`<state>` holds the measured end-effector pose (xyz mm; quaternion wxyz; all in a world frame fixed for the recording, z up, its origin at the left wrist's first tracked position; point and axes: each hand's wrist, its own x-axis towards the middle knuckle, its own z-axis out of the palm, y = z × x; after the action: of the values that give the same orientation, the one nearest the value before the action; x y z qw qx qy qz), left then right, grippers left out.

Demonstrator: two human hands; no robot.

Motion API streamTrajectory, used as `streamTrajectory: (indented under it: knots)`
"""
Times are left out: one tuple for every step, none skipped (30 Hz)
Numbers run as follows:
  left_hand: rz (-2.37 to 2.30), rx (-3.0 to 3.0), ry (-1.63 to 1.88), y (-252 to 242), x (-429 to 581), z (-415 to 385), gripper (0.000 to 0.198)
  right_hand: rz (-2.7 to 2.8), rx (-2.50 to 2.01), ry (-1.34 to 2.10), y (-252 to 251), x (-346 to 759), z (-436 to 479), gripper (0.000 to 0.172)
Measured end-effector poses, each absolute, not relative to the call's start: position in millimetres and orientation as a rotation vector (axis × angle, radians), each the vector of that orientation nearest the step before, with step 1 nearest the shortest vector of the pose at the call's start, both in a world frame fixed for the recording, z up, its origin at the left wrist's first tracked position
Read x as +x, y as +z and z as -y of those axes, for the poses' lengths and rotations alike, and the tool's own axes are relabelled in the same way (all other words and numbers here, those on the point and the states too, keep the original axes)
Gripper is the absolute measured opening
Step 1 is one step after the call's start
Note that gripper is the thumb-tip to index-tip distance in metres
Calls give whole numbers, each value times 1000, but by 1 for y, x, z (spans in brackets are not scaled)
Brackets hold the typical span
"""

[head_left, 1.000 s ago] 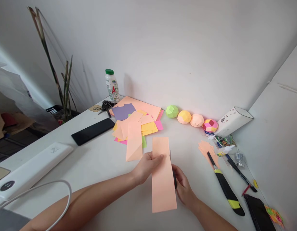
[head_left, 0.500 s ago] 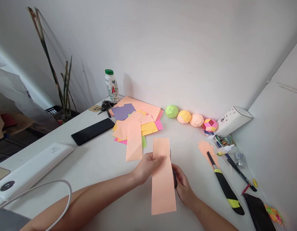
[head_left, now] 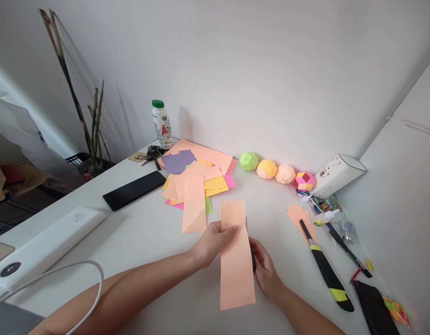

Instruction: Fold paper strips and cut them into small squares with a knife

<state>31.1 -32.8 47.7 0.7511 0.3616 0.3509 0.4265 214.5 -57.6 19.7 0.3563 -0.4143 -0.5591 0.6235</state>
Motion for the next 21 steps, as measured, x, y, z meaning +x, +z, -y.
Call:
streamTrajectory:
  knots:
    - [-769, 790, 932, 48, 31, 33, 35, 1441, -1077, 1610, 19, 214, 58, 42]
    - [-775, 793, 933, 47, 31, 33, 35, 1439, -1087, 1609, 19, 214, 58, 42]
    - [-786, 797, 932, 48, 31, 33, 35, 1439, -1099, 1604, 19, 214, 58, 42]
    - [-794, 801, 929, 48, 31, 33, 35, 1442, -1109, 1598, 19, 214, 57, 42]
    - [-793, 806, 923, 48, 32, 33, 36, 1447, -1118, 1591, 19, 214, 57, 43]
    - [-788, 812, 916, 49, 32, 34, 37, 1449, -1124, 1585, 20, 213, 57, 43]
    - [-783, 818, 906, 50, 32, 34, 38, 1451, -1124, 1584, 20, 213, 57, 42]
    - [-782, 822, 897, 51, 32, 35, 39, 1452, -1123, 1588, 21, 213, 58, 42]
    - [-787, 824, 888, 51, 32, 35, 39, 1453, -1122, 1592, 21, 214, 58, 42]
    - [-800, 822, 883, 52, 32, 35, 39, 1455, -1121, 1594, 21, 214, 58, 42]
    - [-821, 816, 879, 53, 32, 35, 39, 1459, -1121, 1592, 22, 214, 58, 43]
    - [-839, 809, 877, 53, 32, 35, 39, 1464, -1120, 1588, 22, 214, 58, 43]
    - [-847, 803, 875, 53, 32, 35, 39, 1468, -1119, 1582, 22, 215, 58, 43]
    - [-850, 799, 874, 53, 32, 35, 40, 1468, -1117, 1579, 22, 215, 58, 43]
    - [-848, 796, 874, 53, 32, 35, 40, 1468, -1112, 1580, 22, 215, 57, 43]
    - [-846, 794, 875, 53, 33, 35, 40, 1467, -1107, 1583, 22, 215, 57, 42]
    - [-844, 791, 877, 52, 33, 35, 40, 1464, -1103, 1588, 22, 215, 57, 42]
    - [-845, 789, 878, 51, 33, 35, 40, 1461, -1100, 1592, 22, 214, 57, 42]
    - [-848, 786, 879, 51, 33, 34, 40, 1457, -1099, 1594, 21, 214, 57, 42]
    - [-849, 785, 880, 50, 33, 34, 40, 1452, -1098, 1596, 21, 214, 57, 41]
    - [-848, 783, 882, 49, 33, 34, 40, 1450, -1097, 1595, 21, 214, 57, 42]
